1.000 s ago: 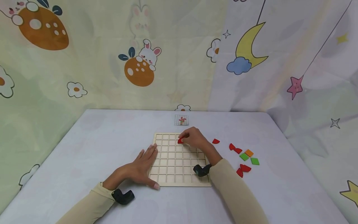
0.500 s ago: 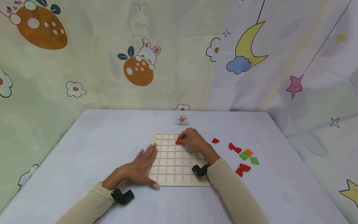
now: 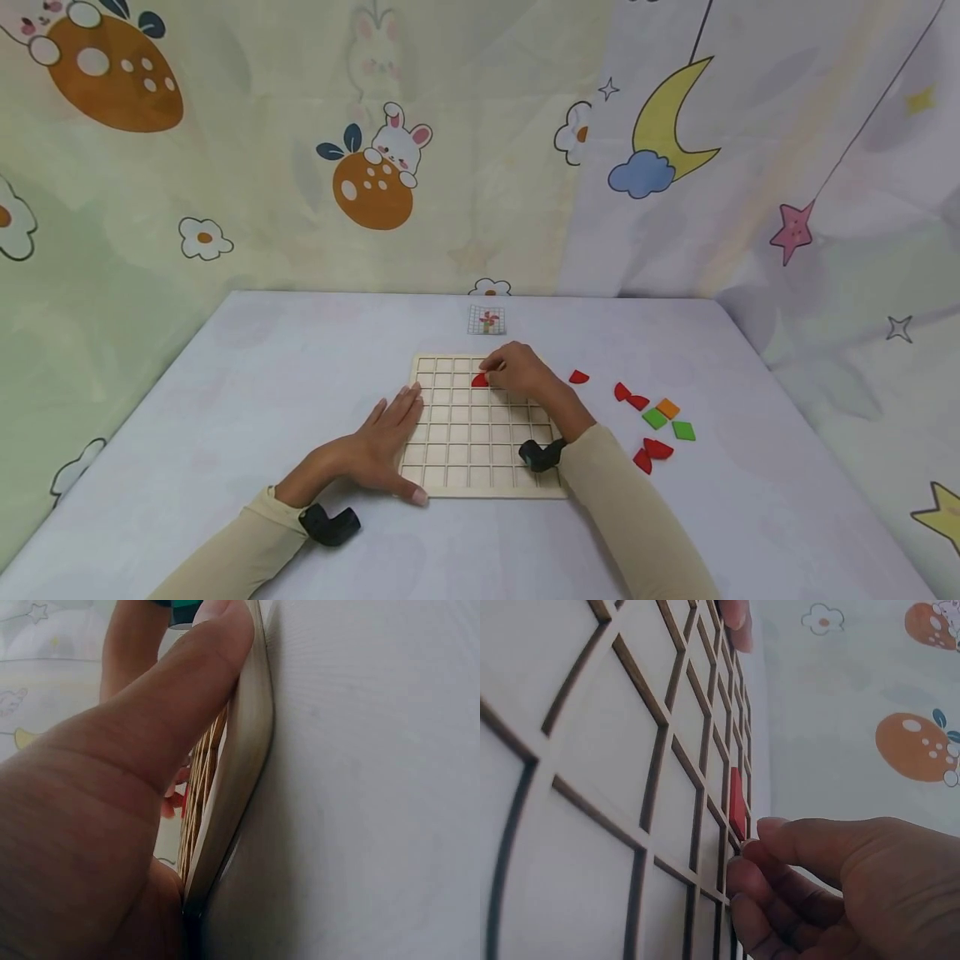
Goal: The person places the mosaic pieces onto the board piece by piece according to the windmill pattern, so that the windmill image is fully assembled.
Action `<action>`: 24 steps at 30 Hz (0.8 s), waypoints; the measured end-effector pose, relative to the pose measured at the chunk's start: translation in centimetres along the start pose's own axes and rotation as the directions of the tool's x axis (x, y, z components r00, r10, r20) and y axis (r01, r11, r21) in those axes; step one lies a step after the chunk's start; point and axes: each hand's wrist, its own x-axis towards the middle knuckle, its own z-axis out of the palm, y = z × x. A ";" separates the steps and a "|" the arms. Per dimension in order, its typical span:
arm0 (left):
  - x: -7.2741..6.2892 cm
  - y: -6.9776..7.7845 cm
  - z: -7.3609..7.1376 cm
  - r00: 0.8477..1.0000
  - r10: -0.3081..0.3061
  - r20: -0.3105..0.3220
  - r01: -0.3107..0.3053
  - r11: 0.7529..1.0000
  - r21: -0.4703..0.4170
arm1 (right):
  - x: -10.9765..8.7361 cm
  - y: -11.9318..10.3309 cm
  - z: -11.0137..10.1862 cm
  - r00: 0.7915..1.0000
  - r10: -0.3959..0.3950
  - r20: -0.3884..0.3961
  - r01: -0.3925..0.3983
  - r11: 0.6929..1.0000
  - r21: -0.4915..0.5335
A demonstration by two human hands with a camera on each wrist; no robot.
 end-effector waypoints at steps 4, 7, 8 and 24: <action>0.0 0.0 0.0 1.000 0.012 -0.007 -0.012 1.000 -0.014 | -0.3 0.1 -0.2 1.000 0.019 -0.015 -0.018 1.000 0.008; 0.0 0.0 0.0 1.000 0.018 -0.009 -0.019 1.000 -0.018 | -0.5 0.0 -0.3 0.999 0.039 -0.027 -0.039 0.999 0.014; 0.0 0.0 0.0 1.000 0.019 -0.011 -0.020 1.000 -0.019 | -0.5 0.0 -0.3 0.999 0.041 -0.029 -0.040 0.999 0.013; -0.2 0.1 0.0 0.999 0.030 -0.024 -0.031 0.999 -0.040 | -2.1 1.1 -1.9 0.993 0.003 -0.121 -0.005 1.000 -0.012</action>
